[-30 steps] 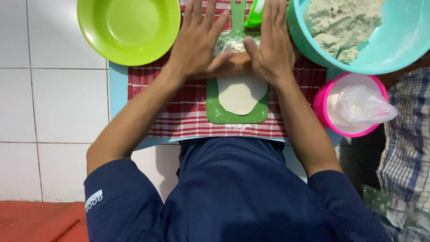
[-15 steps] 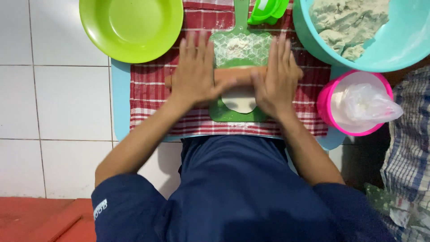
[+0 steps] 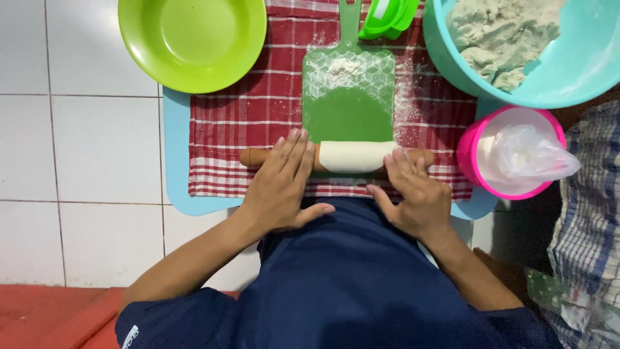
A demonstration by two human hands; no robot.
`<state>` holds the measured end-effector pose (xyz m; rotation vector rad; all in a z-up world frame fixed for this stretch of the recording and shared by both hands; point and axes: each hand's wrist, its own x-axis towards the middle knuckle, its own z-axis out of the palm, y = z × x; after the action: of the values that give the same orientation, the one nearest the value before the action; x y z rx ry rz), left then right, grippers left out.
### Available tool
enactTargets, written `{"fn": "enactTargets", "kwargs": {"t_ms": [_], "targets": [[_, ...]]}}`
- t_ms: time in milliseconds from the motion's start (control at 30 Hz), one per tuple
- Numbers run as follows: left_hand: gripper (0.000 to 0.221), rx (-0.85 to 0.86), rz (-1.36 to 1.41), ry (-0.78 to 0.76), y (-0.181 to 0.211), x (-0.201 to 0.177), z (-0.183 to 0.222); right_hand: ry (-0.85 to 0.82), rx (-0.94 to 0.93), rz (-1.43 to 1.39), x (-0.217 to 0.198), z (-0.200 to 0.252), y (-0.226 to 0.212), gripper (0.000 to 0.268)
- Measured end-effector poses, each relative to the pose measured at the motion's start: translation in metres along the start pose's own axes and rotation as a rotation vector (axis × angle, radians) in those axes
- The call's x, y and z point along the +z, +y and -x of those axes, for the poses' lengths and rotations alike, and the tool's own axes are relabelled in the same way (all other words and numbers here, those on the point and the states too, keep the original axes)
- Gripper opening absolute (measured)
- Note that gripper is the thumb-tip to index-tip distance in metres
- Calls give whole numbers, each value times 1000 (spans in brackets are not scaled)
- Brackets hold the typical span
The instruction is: Rolling out small portions of dough into thin circles using a rolling pin on a cutting board.
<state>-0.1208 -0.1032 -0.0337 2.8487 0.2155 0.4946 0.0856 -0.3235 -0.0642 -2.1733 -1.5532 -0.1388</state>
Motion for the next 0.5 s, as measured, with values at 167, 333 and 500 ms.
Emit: {"fn": "enactTargets", "kwargs": {"t_ms": [167, 333, 500], "targets": [[95, 38, -62, 76, -11, 15, -3, 10, -51, 76, -14, -13, -6, 58], [66, 135, -232, 162, -35, 45, -24, 38, -140, 155, -22, -57, -15, 51], [75, 156, -174, 82, -42, 34, -47, -112, -390, 63, 20, -75, -10, 72]]}}
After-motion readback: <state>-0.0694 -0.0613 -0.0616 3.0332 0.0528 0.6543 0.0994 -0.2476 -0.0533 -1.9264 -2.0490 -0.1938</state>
